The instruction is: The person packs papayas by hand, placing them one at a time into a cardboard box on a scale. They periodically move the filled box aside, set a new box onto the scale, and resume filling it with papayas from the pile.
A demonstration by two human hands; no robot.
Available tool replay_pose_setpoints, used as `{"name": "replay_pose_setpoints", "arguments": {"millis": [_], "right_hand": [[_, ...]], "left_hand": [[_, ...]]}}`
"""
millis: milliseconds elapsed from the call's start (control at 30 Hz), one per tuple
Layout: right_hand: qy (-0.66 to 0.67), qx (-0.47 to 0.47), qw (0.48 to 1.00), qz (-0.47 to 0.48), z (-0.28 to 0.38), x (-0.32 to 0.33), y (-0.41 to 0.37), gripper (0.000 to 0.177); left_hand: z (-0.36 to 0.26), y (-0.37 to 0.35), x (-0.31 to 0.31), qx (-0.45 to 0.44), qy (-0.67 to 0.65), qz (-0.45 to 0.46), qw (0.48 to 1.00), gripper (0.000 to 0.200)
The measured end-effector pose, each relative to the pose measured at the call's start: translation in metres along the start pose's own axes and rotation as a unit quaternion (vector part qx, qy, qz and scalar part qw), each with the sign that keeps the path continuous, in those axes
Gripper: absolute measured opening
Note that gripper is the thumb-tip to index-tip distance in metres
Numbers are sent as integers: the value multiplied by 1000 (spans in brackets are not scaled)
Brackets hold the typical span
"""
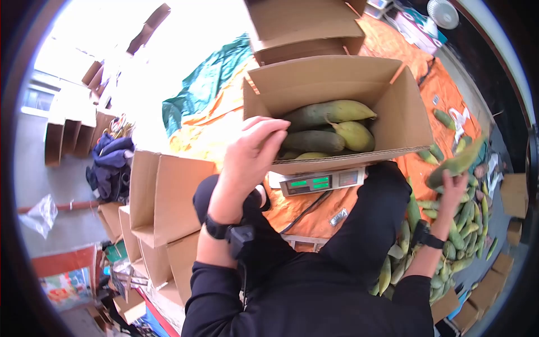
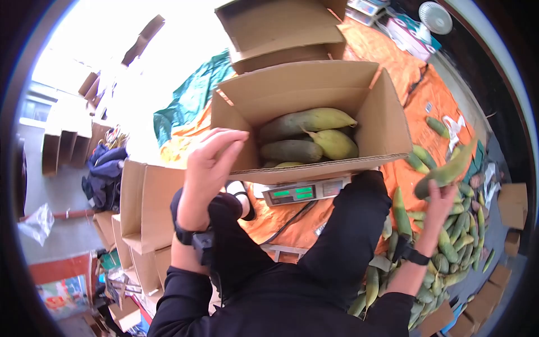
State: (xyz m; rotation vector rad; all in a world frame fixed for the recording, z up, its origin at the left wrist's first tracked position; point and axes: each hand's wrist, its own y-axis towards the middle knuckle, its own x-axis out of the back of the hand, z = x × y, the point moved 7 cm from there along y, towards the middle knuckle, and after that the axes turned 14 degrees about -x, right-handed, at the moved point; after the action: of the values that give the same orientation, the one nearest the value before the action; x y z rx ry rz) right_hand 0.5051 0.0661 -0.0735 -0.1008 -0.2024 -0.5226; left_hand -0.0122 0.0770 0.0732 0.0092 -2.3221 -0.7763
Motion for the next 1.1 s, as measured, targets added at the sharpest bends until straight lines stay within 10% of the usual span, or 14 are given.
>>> {"name": "replay_pose_setpoints", "arguments": {"millis": [167, 467, 633, 700, 767, 933, 1100], "right_hand": [[-82, 146, 985, 46, 174, -57, -20, 52], [-328, 354, 835, 265, 231, -236, -108, 53], [-409, 360, 765, 344, 202, -273, -107, 42], [-300, 132, 857, 398, 178, -274, -82, 31], [-274, 176, 861, 390, 189, -270, -98, 26], [-283, 189, 877, 338, 173, -249, -104, 19], [-274, 155, 898, 307, 160, -243, -101, 19]], "left_hand": [[5, -5, -1, -18, -6, -18, 1000, 11], [30, -14, 63, 41, 6, -194, 980, 14], [59, -47, 104, 107, -63, -283, 951, 18], [71, -73, 121, 122, -53, -288, 948, 19], [89, -112, 143, 187, -25, -298, 936, 20], [127, -244, 207, 285, 417, -96, 858, 52], [156, -373, 246, 546, 433, 31, 716, 68]]}}
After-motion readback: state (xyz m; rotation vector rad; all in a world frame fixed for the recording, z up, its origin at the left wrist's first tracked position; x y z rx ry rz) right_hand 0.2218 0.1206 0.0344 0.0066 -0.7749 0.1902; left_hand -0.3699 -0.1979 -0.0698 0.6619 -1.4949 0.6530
